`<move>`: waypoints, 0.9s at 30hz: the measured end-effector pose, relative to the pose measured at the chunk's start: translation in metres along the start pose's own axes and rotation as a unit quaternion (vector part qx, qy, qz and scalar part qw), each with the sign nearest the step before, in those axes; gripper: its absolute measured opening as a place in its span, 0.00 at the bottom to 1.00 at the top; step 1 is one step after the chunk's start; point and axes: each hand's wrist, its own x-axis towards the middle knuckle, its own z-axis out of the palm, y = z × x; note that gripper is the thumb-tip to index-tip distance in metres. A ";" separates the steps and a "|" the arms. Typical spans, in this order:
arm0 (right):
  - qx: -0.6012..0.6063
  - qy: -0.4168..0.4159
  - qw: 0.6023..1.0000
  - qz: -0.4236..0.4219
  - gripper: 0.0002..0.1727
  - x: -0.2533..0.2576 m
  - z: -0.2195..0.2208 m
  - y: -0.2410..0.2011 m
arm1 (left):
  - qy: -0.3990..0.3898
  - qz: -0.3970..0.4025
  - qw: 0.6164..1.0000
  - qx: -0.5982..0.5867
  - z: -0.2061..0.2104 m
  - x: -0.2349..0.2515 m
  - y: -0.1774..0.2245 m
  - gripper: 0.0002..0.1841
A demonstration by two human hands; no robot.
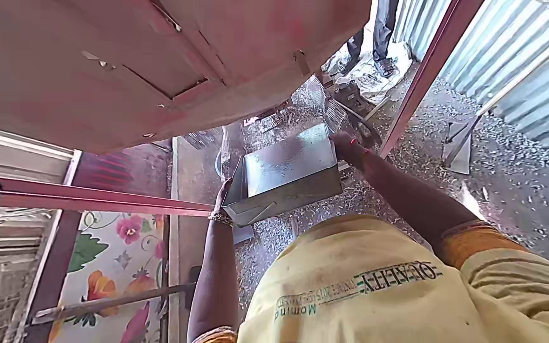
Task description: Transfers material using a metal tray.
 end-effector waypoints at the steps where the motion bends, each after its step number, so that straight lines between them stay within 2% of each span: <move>1: 0.008 -0.016 1.000 0.004 0.20 -0.007 -0.006 -0.001 | -0.011 -0.006 1.000 -0.009 0.003 -0.006 0.001 0.20; 6: 0.126 -0.017 0.990 0.065 0.12 -0.045 -0.048 0.009 | -0.053 -0.074 0.990 -0.103 0.037 -0.028 -0.002 0.22; 9: 0.142 0.028 0.988 0.061 0.10 -0.099 -0.072 0.011 | -0.102 -0.068 0.991 -0.048 0.063 -0.044 0.004 0.22; 12: 0.119 0.140 0.982 0.035 0.09 -0.147 -0.099 0.043 | -0.207 -0.063 0.976 0.011 0.084 -0.054 0.008 0.26; 15: 0.143 0.262 0.954 0.010 0.07 -0.203 -0.106 0.097 | -0.362 -0.057 0.927 0.073 0.089 -0.048 -0.007 0.34; 17: 0.164 0.323 0.932 0.031 0.07 -0.243 -0.090 0.137 | -0.389 -0.058 0.905 0.161 0.091 -0.042 -0.026 0.31; 19: 0.182 0.360 0.914 0.036 0.09 -0.281 -0.065 0.191 | -0.405 -0.028 0.856 0.321 0.079 -0.030 -0.054 0.30; 21: 0.211 0.408 0.886 0.058 0.12 -0.309 -0.033 0.243 | -0.420 0.024 0.756 0.502 0.053 -0.009 -0.092 0.38; 23: 0.262 0.451 0.848 0.096 0.17 -0.334 0.004 0.281 | -0.430 0.049 0.670 0.603 0.010 0.022 -0.146 0.37; 25: 0.307 0.495 0.803 0.128 0.17 -0.349 0.045 0.316 | -0.442 0.027 0.629 0.639 -0.043 0.046 -0.189 0.32; 27: 0.310 0.528 0.775 0.154 0.18 -0.362 0.093 0.358 | -0.428 -0.022 0.627 0.650 -0.105 0.060 -0.217 0.30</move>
